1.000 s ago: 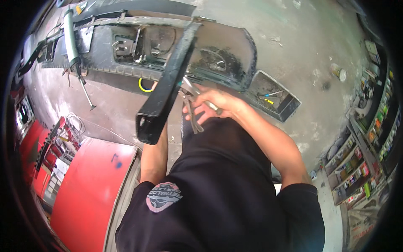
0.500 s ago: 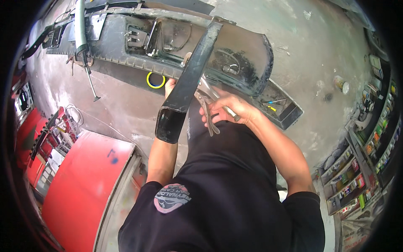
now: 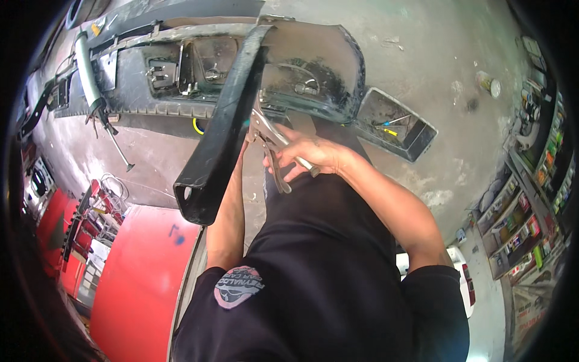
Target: The person applies tape to a plastic car part, uses a hammer on a metal car frame, and then cleans a locking clamp with a cloth before securing it to the plastic part.
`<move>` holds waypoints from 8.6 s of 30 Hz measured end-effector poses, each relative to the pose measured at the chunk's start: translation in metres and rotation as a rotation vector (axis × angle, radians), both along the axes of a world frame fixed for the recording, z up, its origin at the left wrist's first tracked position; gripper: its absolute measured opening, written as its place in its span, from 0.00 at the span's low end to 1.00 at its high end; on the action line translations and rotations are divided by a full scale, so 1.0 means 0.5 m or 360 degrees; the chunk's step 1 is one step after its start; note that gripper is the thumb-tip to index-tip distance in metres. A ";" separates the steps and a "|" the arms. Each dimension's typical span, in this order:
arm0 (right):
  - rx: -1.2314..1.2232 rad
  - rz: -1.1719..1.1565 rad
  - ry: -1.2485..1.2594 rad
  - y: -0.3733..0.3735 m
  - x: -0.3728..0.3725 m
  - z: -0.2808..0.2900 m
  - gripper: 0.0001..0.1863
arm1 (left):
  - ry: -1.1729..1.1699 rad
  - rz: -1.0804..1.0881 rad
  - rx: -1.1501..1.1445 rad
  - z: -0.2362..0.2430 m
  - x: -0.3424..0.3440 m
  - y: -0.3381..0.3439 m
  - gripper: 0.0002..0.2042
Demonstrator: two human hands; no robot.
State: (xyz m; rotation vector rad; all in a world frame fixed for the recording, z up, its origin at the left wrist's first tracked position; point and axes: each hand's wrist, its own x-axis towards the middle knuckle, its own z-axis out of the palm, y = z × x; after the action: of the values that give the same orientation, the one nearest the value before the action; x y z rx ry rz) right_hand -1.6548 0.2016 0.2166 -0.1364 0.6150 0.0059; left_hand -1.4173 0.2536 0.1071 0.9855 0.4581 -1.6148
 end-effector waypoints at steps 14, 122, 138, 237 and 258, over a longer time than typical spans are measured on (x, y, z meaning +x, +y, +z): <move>-0.0036 -0.0009 0.0039 0.030 -0.092 0.001 0.52 | -0.0022 0.0199 0.0156 -0.050 -0.055 0.077 0.17; -0.0067 0.0156 -0.0119 -0.020 -0.126 -0.026 0.32 | -0.0130 -0.0321 -0.0108 0.143 -0.325 0.131 0.30; -0.1293 0.0676 0.0680 -0.015 -0.123 0.080 0.34 | 0.0124 0.0215 -0.0697 0.102 -0.349 0.113 0.16; -0.2259 0.1412 0.0849 -0.036 -0.253 0.131 0.26 | 0.0263 0.0309 -0.0316 0.115 -0.397 0.042 0.10; -0.1894 0.1345 0.0830 -0.075 -0.247 0.115 0.28 | 0.0155 0.0242 -0.0173 0.134 -0.389 0.031 0.14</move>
State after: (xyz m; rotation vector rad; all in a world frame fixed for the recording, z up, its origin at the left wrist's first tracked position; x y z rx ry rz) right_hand -1.7780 0.1640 0.2740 -1.5799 0.9758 0.5116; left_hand -1.6120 0.2692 0.1740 0.7746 0.4940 -1.5381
